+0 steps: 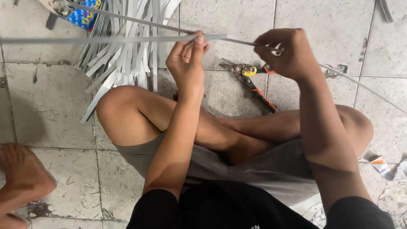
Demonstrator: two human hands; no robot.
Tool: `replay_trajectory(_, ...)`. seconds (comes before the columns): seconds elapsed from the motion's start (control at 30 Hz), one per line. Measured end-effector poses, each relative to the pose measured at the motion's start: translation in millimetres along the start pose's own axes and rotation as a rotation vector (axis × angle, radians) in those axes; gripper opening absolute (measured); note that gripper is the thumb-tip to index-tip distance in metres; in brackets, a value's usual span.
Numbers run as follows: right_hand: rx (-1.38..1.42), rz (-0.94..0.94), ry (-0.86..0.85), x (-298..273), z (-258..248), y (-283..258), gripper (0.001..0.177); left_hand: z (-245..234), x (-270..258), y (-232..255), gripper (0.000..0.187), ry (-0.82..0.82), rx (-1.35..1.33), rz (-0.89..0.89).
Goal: The person sits on the floor and repeatedly cuts long silver metal strips into shorter pieces using tin snips. After each cut, the person places the cut piece onto a growing pile on the floor.
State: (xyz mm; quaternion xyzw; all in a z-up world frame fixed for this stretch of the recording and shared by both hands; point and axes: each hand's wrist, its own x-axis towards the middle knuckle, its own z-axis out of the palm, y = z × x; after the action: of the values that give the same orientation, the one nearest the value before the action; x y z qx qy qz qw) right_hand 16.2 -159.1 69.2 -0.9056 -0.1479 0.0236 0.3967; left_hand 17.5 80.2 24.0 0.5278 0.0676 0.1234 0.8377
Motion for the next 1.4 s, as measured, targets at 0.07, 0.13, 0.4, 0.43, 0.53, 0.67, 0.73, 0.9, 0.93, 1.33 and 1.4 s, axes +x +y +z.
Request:
replay_trajectory(0.07, 0.035, 0.002, 0.016, -5, -4, 7, 0.002, -1, 5, 6, 0.008, -0.014, 0.013, 0.021)
replay_trajectory(0.13, 0.069, 0.008, 0.035, -7, -5, 8, 0.003, 1, 6, 6, 0.009, -0.032, 0.025, 0.038)
replay_trajectory(0.4, 0.209, -0.065, -0.013, -2, -3, 0, 0.004, 19, -17, -18, 0.009, -0.196, -0.005, -0.044)
replay_trajectory(0.43, 0.21, -0.066, -0.012, -2, -3, -1, 0.004, 19, -18, -21, 0.009, -0.197, -0.004, -0.043)
replay_trajectory(0.53, 0.148, -0.117, -0.026, -3, -3, 0, 0.006, 21, -21, -26, 0.008, -0.202, -0.008, -0.038)
replay_trajectory(0.67, 0.147, -0.084, 0.015, -5, 2, 3, 0.009, 25, -23, -21, 0.006, -0.226, 0.089, -0.044)
replay_trajectory(0.73, 0.162, -0.081, 0.036, -4, 3, -1, 0.01, 24, -22, -18, 0.007, -0.222, 0.108, -0.039)
replay_trajectory(0.9, 0.142, -0.039, 0.033, -8, -3, 18, 0.006, 11, -1, 19, 0.012, 0.051, 0.113, -0.085)
replay_trajectory(0.93, 0.145, -0.058, 0.026, -10, -6, 16, 0.006, 2, 14, 28, 0.012, 0.063, 0.114, -0.068)
replay_trajectory(1.33, 0.085, 0.005, -0.067, -13, -18, 4, 0.012, -80, 130, 56, 0.064, 0.387, 0.098, 0.135)
replay_trajectory(1.4, 0.112, 0.063, -0.086, -14, -19, 3, 0.017, -88, 130, 53, 0.081, 0.362, 0.049, 0.117)
